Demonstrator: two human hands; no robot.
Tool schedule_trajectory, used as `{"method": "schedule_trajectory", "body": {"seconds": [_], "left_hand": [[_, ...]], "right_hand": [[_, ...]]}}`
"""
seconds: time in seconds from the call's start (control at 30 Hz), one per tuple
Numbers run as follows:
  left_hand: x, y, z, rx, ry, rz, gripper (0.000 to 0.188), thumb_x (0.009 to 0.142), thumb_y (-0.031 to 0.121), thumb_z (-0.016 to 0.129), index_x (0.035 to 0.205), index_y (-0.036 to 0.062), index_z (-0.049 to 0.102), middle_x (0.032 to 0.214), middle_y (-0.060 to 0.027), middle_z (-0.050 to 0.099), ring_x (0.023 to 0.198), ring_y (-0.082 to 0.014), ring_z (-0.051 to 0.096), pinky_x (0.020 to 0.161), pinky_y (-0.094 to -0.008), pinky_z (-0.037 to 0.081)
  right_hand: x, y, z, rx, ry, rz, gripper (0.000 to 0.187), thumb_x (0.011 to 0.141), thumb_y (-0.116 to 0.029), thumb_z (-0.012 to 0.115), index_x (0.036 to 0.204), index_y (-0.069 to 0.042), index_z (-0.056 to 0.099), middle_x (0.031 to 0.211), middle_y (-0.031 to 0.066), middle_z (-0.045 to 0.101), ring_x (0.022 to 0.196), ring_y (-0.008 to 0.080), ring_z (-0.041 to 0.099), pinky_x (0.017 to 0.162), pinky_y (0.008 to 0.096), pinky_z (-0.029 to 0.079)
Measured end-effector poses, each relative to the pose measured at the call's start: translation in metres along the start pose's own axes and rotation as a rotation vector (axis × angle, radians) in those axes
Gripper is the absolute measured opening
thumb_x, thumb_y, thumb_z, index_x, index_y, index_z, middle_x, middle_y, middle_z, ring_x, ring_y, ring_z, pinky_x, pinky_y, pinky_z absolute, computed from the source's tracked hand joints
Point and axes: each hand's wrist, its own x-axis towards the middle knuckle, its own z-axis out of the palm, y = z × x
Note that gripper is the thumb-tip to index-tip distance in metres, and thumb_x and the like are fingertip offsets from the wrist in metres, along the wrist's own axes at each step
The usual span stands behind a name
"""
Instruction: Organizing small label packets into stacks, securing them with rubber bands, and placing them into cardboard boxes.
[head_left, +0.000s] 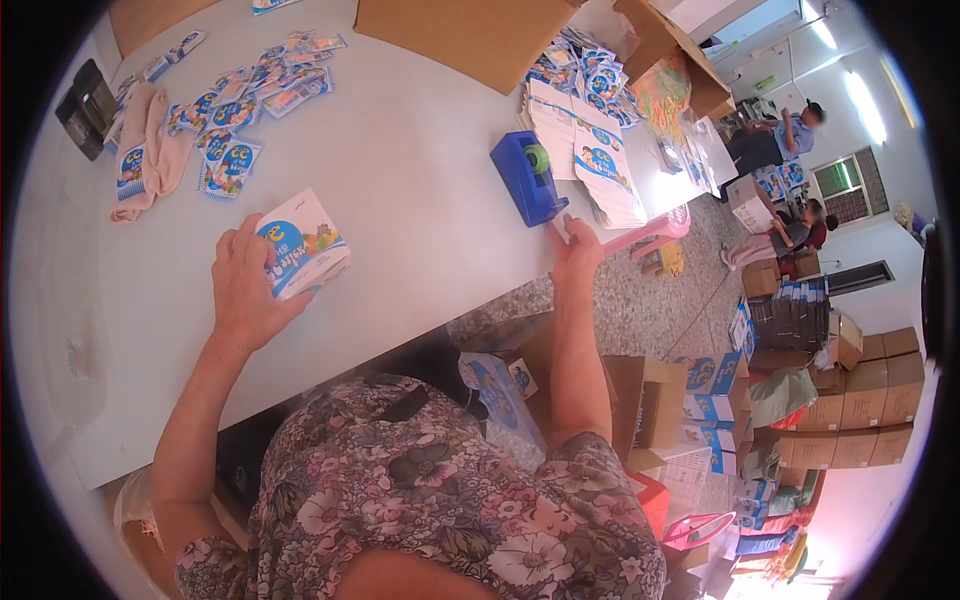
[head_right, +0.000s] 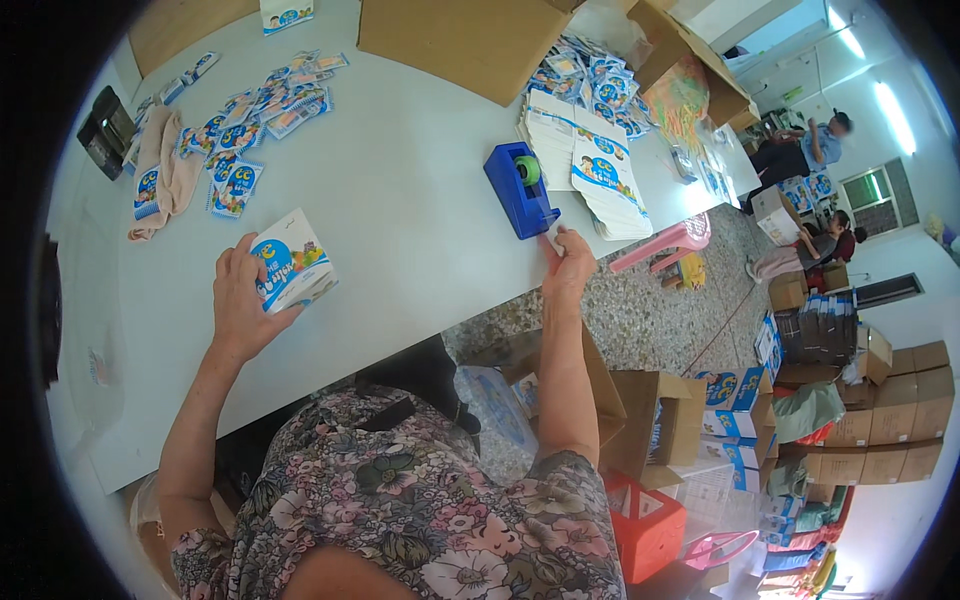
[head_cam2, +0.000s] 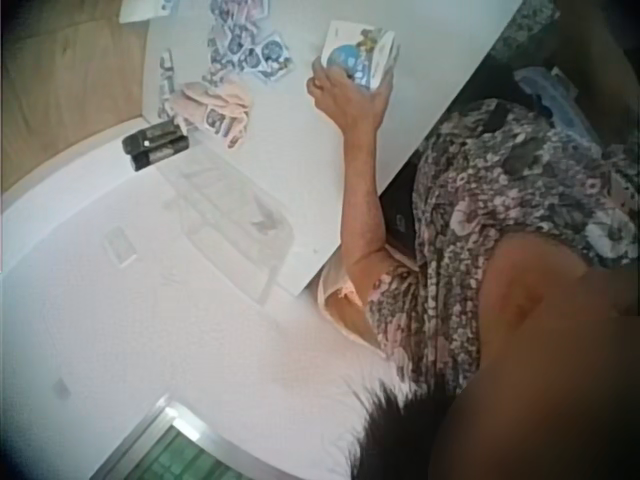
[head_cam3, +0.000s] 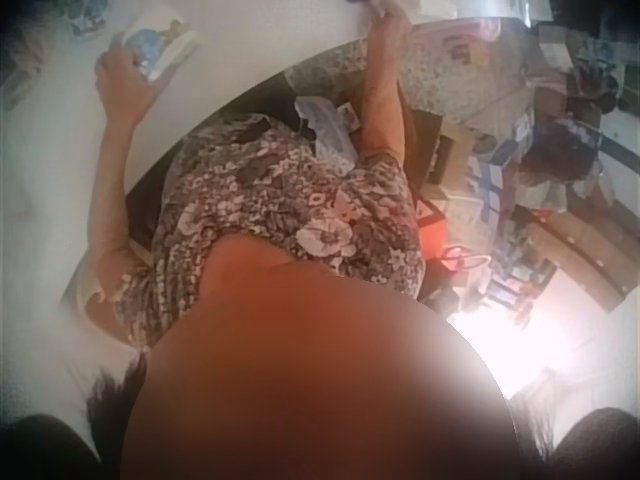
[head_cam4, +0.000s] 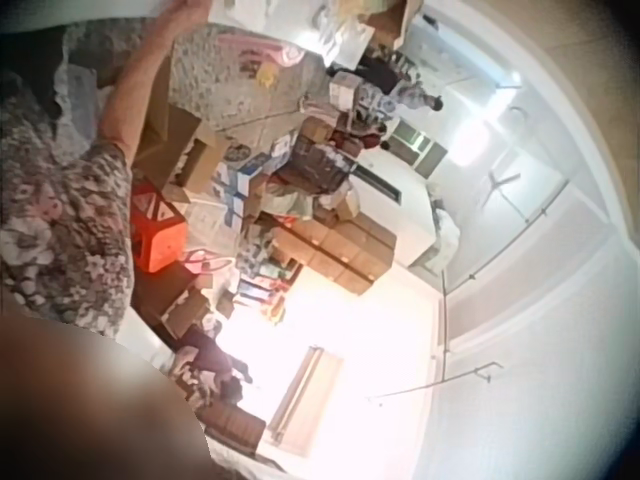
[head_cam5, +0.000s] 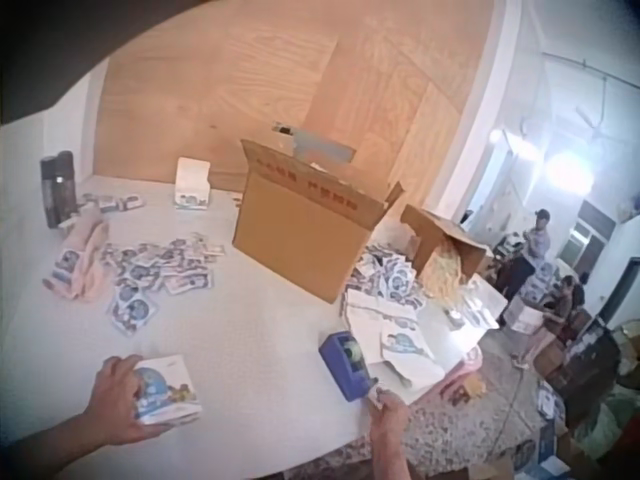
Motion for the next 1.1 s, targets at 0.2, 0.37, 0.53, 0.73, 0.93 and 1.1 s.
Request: {"method": "schedule_trajectory", "body": {"seconds": [0.2, 0.37, 0.53, 0.73, 0.93, 1.1], "left_hand": [[-0.009, -0.003, -0.004, -0.028, -0.006, -0.034, 0.059, 0.054, 0.022, 0.086, 0.093, 0.0087, 0.043, 0.136, -0.0185, 0.041, 0.117, -0.0409, 0.040, 0.090, -0.0510, 0.037], [-0.006, -0.003, 0.015, 0.016, 0.115, -0.011, 0.059, 0.057, 0.027, 0.083, 0.100, 0.0061, 0.048, 0.133, -0.0176, 0.041, 0.116, -0.0411, 0.040, 0.091, -0.0525, 0.037], [-0.001, 0.007, 0.008, 0.024, 0.021, -0.133, 0.062, 0.059, 0.030, 0.081, 0.108, 0.0065, 0.051, 0.132, -0.0167, 0.039, 0.118, -0.0402, 0.038, 0.092, -0.0523, 0.037], [-0.003, 0.001, 0.004, 0.015, -0.063, -0.135, 0.065, 0.057, 0.024, 0.083, 0.107, 0.0097, 0.046, 0.139, -0.0187, 0.036, 0.121, -0.0415, 0.037, 0.098, -0.0507, 0.034], [-0.005, 0.000, 0.003, -0.028, -0.081, -0.148, 0.067, 0.059, 0.022, 0.080, 0.113, 0.0100, 0.043, 0.140, -0.0182, 0.034, 0.124, -0.0394, 0.035, 0.100, -0.0511, 0.032], [-0.006, -0.007, -0.002, -0.039, -0.146, -0.131, 0.068, 0.057, 0.017, 0.078, 0.113, 0.0096, 0.041, 0.140, -0.0186, 0.032, 0.126, -0.0398, 0.033, 0.102, -0.0506, 0.031]], "right_hand": [[-0.019, -0.021, 0.000, -0.632, -0.379, 0.394, 0.007, 0.083, -0.008, 0.060, 0.087, -0.003, 0.061, 0.079, 0.0050, 0.059, 0.064, 0.0115, 0.052, 0.049, 0.0234, 0.036], [-0.109, -0.024, 0.071, -0.304, -0.659, 0.456, 0.006, 0.089, -0.011, 0.061, 0.085, -0.006, 0.061, 0.075, 0.0039, 0.061, 0.060, 0.0072, 0.050, 0.048, 0.0195, 0.033], [-0.175, 0.009, 0.134, -0.229, -1.013, 0.401, 0.012, 0.092, -0.013, 0.061, 0.083, -0.005, 0.060, 0.076, 0.0037, 0.062, 0.062, 0.0072, 0.051, 0.053, 0.0199, 0.038], [-0.205, 0.036, 0.156, -0.245, -1.091, 0.388, 0.013, 0.092, -0.012, 0.062, 0.084, -0.003, 0.060, 0.074, 0.0036, 0.061, 0.062, 0.0079, 0.052, 0.054, 0.0211, 0.040], [-0.218, 0.058, 0.166, -0.478, -0.897, 0.364, 0.020, 0.091, -0.016, 0.064, 0.077, -0.002, 0.062, 0.063, -0.0002, 0.057, 0.053, 0.0075, 0.048, 0.048, 0.0220, 0.037], [-0.189, 0.056, 0.158, -1.065, -1.019, -0.124, 0.024, 0.083, -0.022, 0.073, 0.076, -0.001, 0.064, 0.063, 0.0030, 0.061, 0.053, 0.0093, 0.050, 0.050, 0.0257, 0.042]]}}
